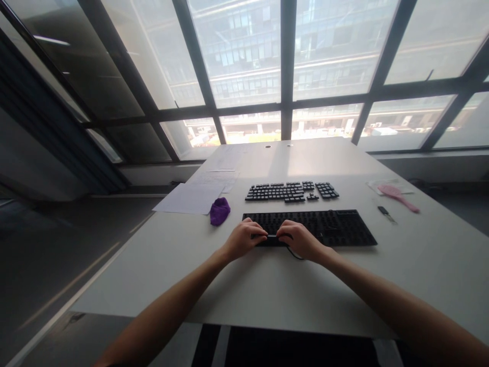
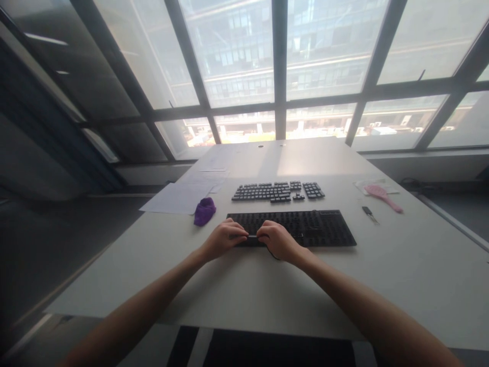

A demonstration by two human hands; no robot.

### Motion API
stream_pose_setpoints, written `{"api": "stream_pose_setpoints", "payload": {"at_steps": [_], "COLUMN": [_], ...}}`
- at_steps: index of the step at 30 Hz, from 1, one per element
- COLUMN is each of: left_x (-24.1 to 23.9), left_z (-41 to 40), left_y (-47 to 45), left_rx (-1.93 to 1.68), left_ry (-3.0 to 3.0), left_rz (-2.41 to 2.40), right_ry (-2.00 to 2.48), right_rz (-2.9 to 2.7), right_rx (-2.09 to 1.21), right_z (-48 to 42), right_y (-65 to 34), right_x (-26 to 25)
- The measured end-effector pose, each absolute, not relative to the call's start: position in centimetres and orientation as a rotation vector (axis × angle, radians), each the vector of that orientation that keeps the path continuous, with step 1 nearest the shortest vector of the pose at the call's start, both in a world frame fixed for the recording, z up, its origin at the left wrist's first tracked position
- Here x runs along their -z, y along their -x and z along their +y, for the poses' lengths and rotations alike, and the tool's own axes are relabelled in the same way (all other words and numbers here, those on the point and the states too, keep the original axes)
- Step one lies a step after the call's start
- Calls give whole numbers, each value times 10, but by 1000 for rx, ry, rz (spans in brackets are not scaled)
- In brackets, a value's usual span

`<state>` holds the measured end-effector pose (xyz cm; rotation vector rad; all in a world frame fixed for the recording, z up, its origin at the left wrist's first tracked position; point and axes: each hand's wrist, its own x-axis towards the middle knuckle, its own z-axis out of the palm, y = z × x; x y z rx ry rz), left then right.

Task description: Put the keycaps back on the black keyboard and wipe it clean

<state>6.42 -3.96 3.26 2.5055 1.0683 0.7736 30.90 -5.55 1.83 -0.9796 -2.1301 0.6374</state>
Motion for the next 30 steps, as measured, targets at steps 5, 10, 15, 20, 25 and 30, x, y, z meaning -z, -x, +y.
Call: {"api": "stream_pose_setpoints", "payload": {"at_steps": [5,10,15,20,25,30], "left_x": [-29,-26,-26,-25,-27,-29], "left_z": [-43,-46,-50,-52,-53,-55], "left_y": [-64,-64,-64,-64,-65,-68], "left_rx": [-835,-869,-855,-833,-806,-786], "left_ry": [-2500,-2506,-2523,-2578,-2669,-2738], "left_rz": [1058,1062,1057,1036,1016,1030], "right_ry": [1008,1037,961,930,943,969], "right_rz": [-2216,-2287,-2326,-2362,-2396,-2439], "right_rx": [-500,-477,-499,-466,-419,-333], "right_z": [-58,-57,-56,-55,-54,-54], "right_y": [-319,-334,-339,-344,-344,-341], "right_x": [-21,-20,-23,-29,-29,-28]}}
